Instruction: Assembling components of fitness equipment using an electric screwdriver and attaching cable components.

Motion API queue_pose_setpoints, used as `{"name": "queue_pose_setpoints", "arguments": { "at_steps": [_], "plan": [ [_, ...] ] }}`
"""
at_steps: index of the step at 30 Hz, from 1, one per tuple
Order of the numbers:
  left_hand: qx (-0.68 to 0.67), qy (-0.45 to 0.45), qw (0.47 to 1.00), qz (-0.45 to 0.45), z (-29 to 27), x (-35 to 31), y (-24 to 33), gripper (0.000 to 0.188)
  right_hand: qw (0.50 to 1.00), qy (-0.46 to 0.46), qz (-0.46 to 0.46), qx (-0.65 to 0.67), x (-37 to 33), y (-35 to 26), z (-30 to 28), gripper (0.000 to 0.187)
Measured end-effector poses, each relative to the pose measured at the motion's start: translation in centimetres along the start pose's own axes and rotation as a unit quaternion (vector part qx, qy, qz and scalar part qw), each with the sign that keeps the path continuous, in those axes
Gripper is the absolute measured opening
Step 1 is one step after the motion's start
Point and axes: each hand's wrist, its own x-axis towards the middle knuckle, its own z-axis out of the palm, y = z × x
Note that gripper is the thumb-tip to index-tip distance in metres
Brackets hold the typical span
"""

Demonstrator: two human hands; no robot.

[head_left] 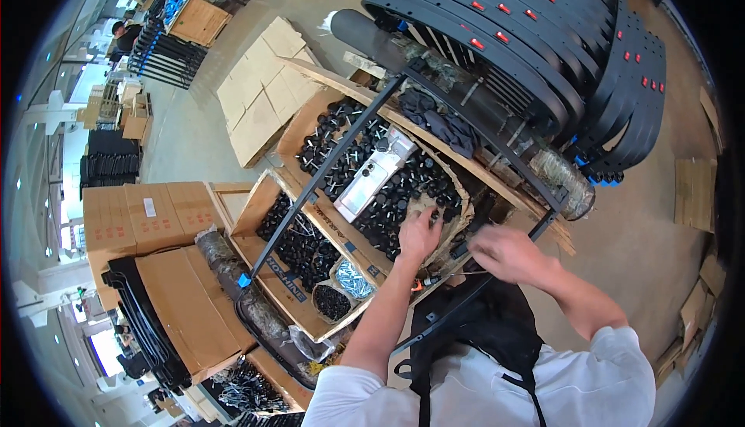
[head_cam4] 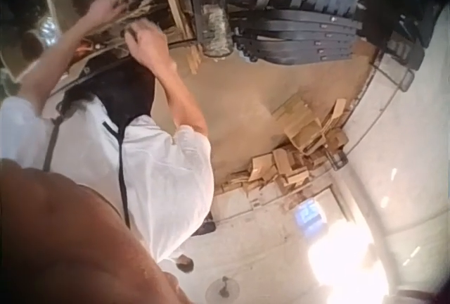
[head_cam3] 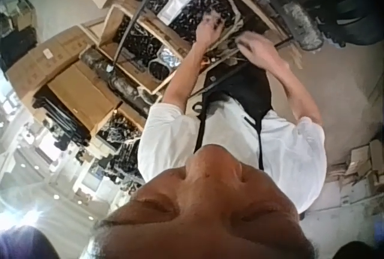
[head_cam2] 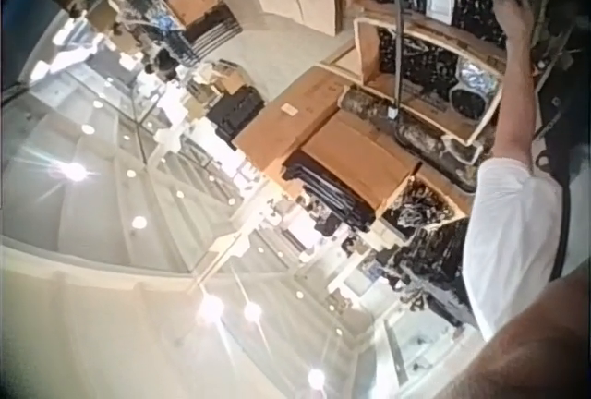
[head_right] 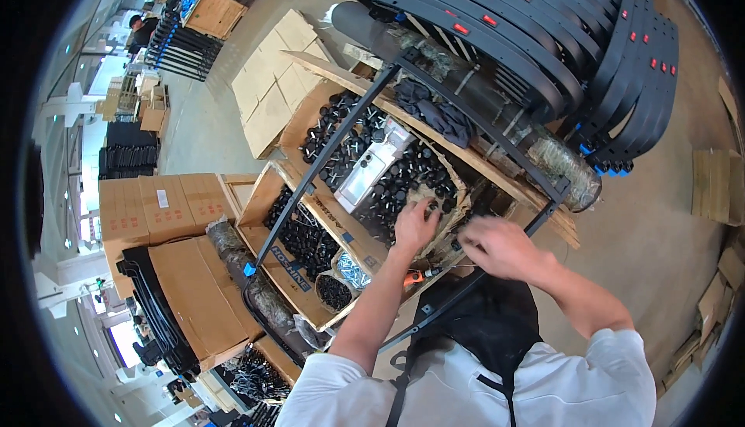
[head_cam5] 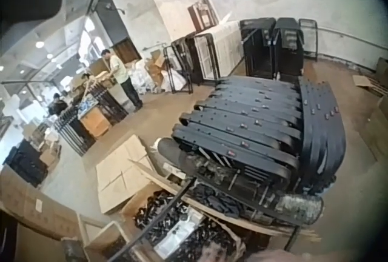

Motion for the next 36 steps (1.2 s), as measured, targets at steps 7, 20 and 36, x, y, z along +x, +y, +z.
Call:
{"name": "queue_pose_setpoints", "arguments": {
  "at_steps": [7, 20, 36],
  "plan": [
    [0.104, 0.190, 0.961, -0.171, -2.7, -1.3, -4.2, 0.069, 0.954, 0.122, -0.128, -0.243, 19.5, 5.6, 11.8, 0.041],
    [0.072, 0.195, 0.967, -0.146, -3.5, -2.6, -7.2, 0.049, 0.950, 0.074, -0.116, -0.280, 21.5, 2.9, 15.3, 0.048],
    [-0.046, 0.123, 0.979, -0.158, -2.9, -2.5, -5.9, 0.057, 0.967, 0.029, -0.044, -0.250, 20.2, 3.7, 16.9, 0.058]
  ]
}}
